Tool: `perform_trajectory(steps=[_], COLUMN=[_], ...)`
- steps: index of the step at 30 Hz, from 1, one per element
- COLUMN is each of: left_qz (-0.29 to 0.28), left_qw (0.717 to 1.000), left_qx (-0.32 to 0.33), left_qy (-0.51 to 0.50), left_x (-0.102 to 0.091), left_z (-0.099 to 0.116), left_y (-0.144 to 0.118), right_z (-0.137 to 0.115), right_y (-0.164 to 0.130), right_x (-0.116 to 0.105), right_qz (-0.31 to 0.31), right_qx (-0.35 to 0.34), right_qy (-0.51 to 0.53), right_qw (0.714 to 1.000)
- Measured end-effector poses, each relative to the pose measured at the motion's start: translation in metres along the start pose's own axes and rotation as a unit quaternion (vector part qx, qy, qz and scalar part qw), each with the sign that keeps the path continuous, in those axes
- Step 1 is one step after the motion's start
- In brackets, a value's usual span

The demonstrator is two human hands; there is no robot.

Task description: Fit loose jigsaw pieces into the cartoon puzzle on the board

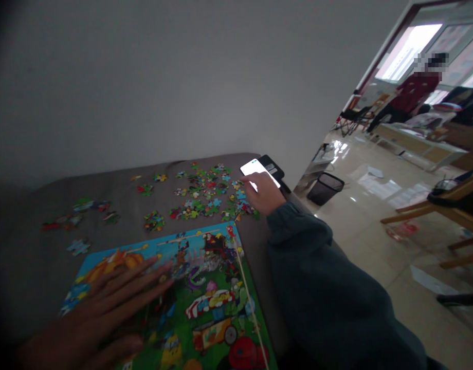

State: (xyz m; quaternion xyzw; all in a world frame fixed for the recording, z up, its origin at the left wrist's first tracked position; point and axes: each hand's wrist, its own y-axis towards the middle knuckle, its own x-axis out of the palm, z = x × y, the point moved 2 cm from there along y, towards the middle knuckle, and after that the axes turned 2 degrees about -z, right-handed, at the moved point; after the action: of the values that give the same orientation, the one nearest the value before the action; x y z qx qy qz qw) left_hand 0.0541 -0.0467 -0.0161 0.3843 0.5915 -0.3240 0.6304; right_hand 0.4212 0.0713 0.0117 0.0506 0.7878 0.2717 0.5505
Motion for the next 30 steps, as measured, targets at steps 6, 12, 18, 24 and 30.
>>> perform_trajectory(steps=[6, 12, 18, 24, 30], left_qz=[0.007, -0.01, -0.017, -0.021, 0.0], left_qw=[0.999, 1.0, 0.999, 0.998, 0.999], left_qx=[0.043, 0.024, 0.016, 0.011, 0.012], left_qy=[0.012, -0.016, -0.045, -0.051, -0.045], left_x=[0.005, 0.014, 0.017, 0.015, 0.006], left_z=[0.013, 0.013, 0.014, 0.014, 0.01], left_y=[0.01, 0.003, 0.002, 0.002, 0.001], right_z=[0.0, 0.007, 0.007, 0.005, 0.0], right_y=[-0.002, -0.003, -0.004, -0.002, 0.009], right_x=[0.025, 0.035, 0.036, 0.037, 0.04], right_qz=[-0.073, -0.073, -0.071, -0.075, -0.079], right_qx=[-0.006, 0.041, 0.055, 0.06, 0.065], right_qy=[-0.04, -0.072, -0.088, -0.099, -0.107], right_qw=[0.997, 0.994, 0.992, 0.99, 0.989])
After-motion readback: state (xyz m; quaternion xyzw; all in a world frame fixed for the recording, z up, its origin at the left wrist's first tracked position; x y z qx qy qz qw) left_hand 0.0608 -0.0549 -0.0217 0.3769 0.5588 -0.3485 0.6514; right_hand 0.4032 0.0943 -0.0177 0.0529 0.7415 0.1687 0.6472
